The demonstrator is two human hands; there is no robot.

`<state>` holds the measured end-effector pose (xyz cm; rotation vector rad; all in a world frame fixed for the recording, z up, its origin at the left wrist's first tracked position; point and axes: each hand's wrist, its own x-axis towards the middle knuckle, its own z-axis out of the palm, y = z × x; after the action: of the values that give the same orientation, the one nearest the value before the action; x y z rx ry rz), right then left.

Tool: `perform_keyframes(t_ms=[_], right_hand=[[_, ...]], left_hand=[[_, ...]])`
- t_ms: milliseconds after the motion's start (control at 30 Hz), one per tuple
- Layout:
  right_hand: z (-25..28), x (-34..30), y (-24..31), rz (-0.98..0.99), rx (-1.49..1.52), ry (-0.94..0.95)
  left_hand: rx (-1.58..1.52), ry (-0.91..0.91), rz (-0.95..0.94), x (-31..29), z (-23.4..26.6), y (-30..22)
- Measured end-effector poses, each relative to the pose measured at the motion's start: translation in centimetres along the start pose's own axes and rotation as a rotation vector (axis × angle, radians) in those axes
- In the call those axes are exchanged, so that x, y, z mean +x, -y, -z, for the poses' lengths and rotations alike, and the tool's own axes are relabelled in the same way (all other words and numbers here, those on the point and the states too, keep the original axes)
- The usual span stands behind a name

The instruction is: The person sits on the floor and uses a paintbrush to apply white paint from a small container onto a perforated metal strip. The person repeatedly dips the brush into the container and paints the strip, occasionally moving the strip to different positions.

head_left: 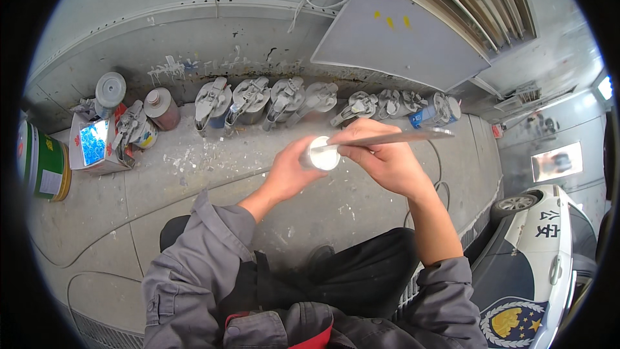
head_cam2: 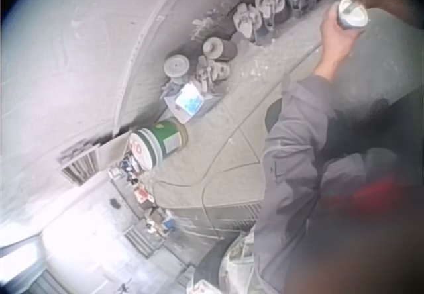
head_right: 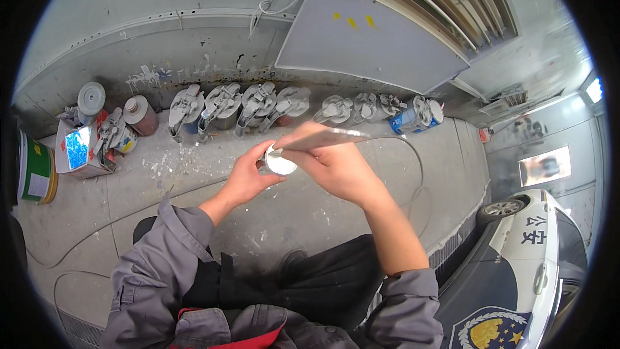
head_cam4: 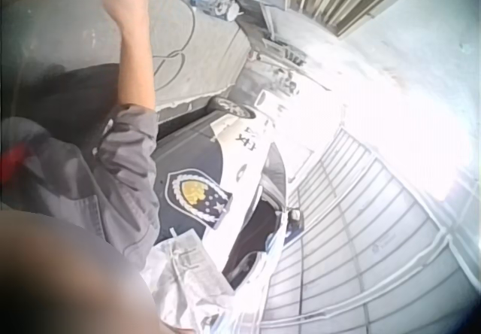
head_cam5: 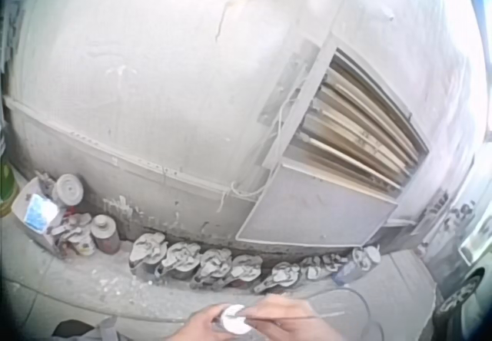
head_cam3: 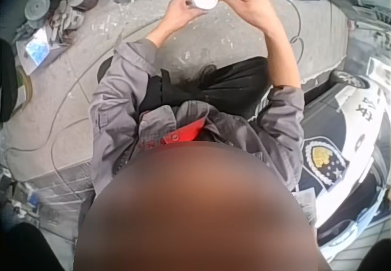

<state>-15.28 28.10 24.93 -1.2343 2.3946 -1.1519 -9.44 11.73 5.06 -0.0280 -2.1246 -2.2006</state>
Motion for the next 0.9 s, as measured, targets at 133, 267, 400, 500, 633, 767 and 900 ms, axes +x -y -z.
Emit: perform_keyframes(t_ms=[133,267,400,500,633,767,900], right_hand=[[1.7,0.2,0.6,0.029,-0.046,0.137],[4.3,0.2,1.2,0.069,-0.015,0.253],[7.4,0.7,1.6,0.079,0.072,0.338],[8.7,1.2,1.6,0.099,0.067,0.402],[8.2,2.6,1.2,0.091,0.007,0.495],[7.4,2.2,-0.2,0.020,-0.003,0.467],[6.4,0.6,-1.7,-0.153,0.077,0.266]], left_hand=[[0.021,0.123,0.014,0.4,0.6,0.3],[-0.027,0.240,0.047,0.6,1.1,0.1],[-0.019,0.303,0.071,0.5,1.2,-0.3],[-0.011,0.379,0.096,0.7,1.2,-0.5],[-0.009,0.417,0.095,0.6,1.4,-0.9],[-0.065,0.448,0.102,0.7,1.3,-1.3],[-0.057,0.414,0.129,0.9,1.9,-1.1]])
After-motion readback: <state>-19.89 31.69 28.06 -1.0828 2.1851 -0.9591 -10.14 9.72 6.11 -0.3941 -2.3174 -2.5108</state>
